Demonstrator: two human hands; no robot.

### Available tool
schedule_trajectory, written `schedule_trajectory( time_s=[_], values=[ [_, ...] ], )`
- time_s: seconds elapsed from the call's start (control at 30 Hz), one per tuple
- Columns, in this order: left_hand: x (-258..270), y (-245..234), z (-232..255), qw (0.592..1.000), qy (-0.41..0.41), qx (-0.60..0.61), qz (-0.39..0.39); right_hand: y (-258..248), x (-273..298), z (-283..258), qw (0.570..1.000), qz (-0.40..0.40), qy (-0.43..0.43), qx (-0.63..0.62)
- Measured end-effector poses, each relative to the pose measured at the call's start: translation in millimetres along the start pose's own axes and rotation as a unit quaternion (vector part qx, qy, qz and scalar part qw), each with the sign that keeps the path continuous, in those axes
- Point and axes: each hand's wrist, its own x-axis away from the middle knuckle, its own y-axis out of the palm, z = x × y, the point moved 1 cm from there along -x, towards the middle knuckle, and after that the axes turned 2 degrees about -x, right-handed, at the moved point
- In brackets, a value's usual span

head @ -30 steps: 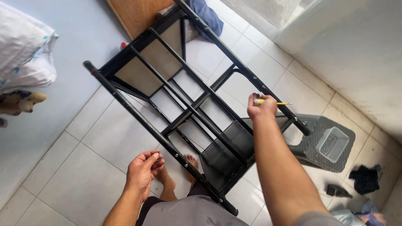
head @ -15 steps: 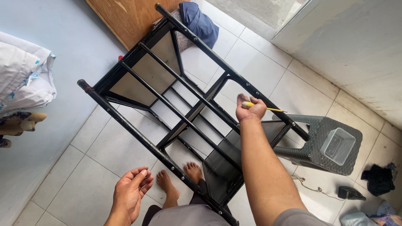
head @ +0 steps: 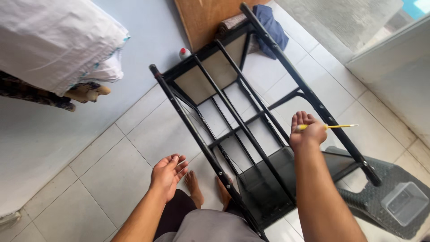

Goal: The person uses a yellow screwdriver to tighten screws on a black metal furniture frame lying on a tiled floor. They move around the frame to access different joints, occasionally placing screws into a small plastic container on a nearby stool.

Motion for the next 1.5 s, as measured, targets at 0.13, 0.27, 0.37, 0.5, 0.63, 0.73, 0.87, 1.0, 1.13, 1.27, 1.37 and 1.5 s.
schedule_trajectory(
  time_s=[0.13,0.27,0.37,0.5,0.63,0.73,0.87,1.0,1.13,1.27,1.37,1.5],
  values=[
    [-54,5,18,0.996,0.015,0.092,0.001,43,89,88,0.93,-0.203,0.073,0.298],
    [-90,9,49,0.995,0.018,0.098,-0.005,99,128,204,0.746,-0.325,0.182,0.551],
    [-105,-4,82,0.997,0.012,0.071,-0.032,142,116,274,0.744,-0.288,0.206,0.567],
    [-116,-43,123,0.998,0.0,0.045,-0.038,172,96,315,0.781,-0.257,0.321,0.469],
    [-149,-66,164,0.999,0.001,0.01,-0.048,182,92,316,0.772,-0.204,0.353,0.487],
    [-149,-74,169,0.998,-0.004,-0.001,-0.059,178,110,319,0.782,-0.184,0.36,0.474],
    [-163,-37,199,0.996,-0.013,-0.053,-0.067,210,104,305,0.657,-0.267,0.139,0.692],
    [-169,-7,207,0.988,0.008,-0.086,-0.13,207,74,254,0.839,-0.286,0.063,0.459],
    [-168,22,217,0.987,0.004,-0.095,-0.127,213,-24,168,0.997,-0.052,-0.061,0.004],
    [-164,44,230,0.986,-0.003,-0.127,-0.105,203,-107,138,0.987,0.04,0.017,-0.156],
    [-162,62,239,0.983,-0.012,-0.162,-0.084,202,-143,135,0.977,0.045,0.006,-0.209],
    [-162,75,243,0.985,-0.007,-0.148,-0.089,187,-144,143,0.971,0.053,0.003,-0.233]
  ],
)
